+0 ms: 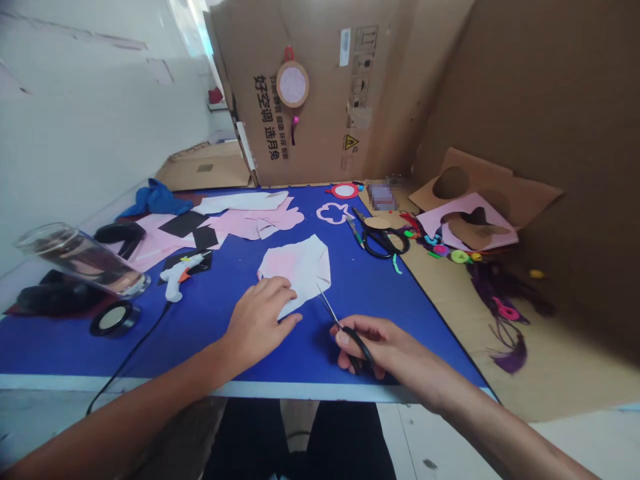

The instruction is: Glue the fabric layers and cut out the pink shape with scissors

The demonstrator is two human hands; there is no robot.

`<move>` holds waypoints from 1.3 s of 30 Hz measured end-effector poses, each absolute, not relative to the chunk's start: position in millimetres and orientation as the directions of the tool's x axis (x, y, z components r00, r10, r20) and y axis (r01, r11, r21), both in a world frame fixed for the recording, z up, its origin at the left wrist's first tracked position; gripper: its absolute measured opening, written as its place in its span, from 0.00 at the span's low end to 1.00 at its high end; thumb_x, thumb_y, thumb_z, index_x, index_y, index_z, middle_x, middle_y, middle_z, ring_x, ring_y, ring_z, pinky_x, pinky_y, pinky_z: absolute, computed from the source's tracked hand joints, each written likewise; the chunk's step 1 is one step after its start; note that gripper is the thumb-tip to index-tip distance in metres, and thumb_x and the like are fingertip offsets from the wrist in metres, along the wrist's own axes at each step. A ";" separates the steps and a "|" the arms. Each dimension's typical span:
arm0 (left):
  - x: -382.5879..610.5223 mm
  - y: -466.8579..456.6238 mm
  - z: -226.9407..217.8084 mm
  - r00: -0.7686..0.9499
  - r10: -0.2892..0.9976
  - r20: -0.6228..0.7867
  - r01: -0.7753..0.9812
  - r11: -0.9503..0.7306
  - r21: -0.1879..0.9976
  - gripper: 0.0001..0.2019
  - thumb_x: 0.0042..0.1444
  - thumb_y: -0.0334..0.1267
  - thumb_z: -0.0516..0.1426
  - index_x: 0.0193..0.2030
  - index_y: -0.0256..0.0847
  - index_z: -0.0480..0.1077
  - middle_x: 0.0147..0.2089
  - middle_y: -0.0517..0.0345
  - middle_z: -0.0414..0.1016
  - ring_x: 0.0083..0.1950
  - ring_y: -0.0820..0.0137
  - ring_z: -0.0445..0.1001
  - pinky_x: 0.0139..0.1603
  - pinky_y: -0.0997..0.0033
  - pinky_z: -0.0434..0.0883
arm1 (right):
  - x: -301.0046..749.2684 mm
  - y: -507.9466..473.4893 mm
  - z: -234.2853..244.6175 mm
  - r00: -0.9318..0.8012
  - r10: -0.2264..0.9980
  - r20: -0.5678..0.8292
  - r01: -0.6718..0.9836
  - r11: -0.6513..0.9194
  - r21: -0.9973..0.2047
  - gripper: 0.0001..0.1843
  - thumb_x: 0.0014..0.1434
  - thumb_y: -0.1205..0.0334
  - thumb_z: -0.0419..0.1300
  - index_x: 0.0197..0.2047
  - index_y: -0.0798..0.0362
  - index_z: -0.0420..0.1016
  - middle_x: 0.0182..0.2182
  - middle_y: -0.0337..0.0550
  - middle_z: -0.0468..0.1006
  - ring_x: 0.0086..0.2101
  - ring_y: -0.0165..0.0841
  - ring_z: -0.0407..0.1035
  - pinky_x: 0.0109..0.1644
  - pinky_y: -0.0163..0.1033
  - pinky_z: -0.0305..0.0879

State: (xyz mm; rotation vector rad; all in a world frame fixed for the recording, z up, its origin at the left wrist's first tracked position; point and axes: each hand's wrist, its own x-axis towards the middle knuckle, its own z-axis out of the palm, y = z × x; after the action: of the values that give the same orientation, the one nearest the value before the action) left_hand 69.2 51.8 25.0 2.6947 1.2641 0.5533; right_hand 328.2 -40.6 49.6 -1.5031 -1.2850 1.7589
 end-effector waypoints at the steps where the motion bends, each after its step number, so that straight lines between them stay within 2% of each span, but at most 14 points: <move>1: 74.5 49.7 20.9 0.607 0.749 0.265 0.718 -0.660 0.221 0.08 0.62 0.37 0.68 0.46 0.43 0.77 0.54 0.53 0.80 0.56 0.57 0.77 0.52 0.54 0.73 | 326.2 -42.1 49.4 -0.267 0.818 -0.509 0.201 -0.470 -0.860 0.35 0.63 0.28 0.66 0.54 0.52 0.79 0.37 0.45 0.82 0.36 0.35 0.68 0.33 0.36 0.51; 6: 85.6 56.7 5.0 0.641 0.723 0.258 0.723 -0.681 0.111 0.03 0.67 0.37 0.64 0.41 0.43 0.76 0.46 0.54 0.78 0.49 0.58 0.76 0.45 0.55 0.72 | 318.7 -44.5 47.0 -0.241 0.754 -0.611 0.151 -0.593 -0.791 0.33 0.63 0.30 0.68 0.52 0.53 0.79 0.36 0.45 0.83 0.33 0.31 0.65 0.29 0.35 0.43; 11: 85.5 62.2 -1.4 0.668 0.685 0.290 0.704 -0.708 0.052 0.10 0.71 0.31 0.56 0.37 0.42 0.74 0.41 0.53 0.76 0.44 0.59 0.74 0.43 0.55 0.69 | 308.6 -40.3 48.1 -0.246 0.737 -0.629 0.077 -0.632 -0.771 0.34 0.62 0.31 0.70 0.52 0.54 0.79 0.35 0.45 0.83 0.31 0.29 0.64 0.26 0.33 0.41; 16: 82.0 60.7 -4.2 0.646 0.691 0.323 0.701 -0.705 0.105 0.11 0.72 0.28 0.54 0.38 0.42 0.73 0.40 0.53 0.76 0.42 0.59 0.73 0.42 0.55 0.69 | 298.9 -34.7 48.6 -0.239 0.747 -0.620 0.028 -0.633 -0.773 0.35 0.60 0.30 0.70 0.51 0.54 0.79 0.34 0.45 0.82 0.30 0.29 0.63 0.24 0.32 0.42; 29: 76.6 60.4 -2.0 0.580 0.758 0.300 0.664 -0.653 0.364 0.12 0.75 0.30 0.48 0.40 0.44 0.68 0.42 0.55 0.76 0.43 0.62 0.75 0.44 0.58 0.69 | 289.0 -16.5 45.8 -0.244 0.774 -0.584 -0.035 -0.608 -0.793 0.32 0.63 0.32 0.69 0.50 0.56 0.80 0.34 0.47 0.81 0.31 0.29 0.64 0.22 0.30 0.44; 39: 74.9 61.3 -3.7 0.593 0.753 0.286 0.653 -0.657 0.377 0.13 0.75 0.30 0.47 0.40 0.44 0.67 0.42 0.54 0.75 0.43 0.61 0.74 0.45 0.57 0.69 | 287.7 -11.7 42.7 -0.210 0.777 -0.594 -0.043 -0.614 -0.788 0.29 0.59 0.35 0.74 0.38 0.54 0.75 0.29 0.41 0.77 0.26 0.26 0.59 0.21 0.32 0.41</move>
State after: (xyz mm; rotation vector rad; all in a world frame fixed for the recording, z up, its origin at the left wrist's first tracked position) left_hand 74.9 61.3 -3.7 2.5900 1.1621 0.6264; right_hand 287.7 -11.7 42.7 -1.4857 -0.8785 1.8797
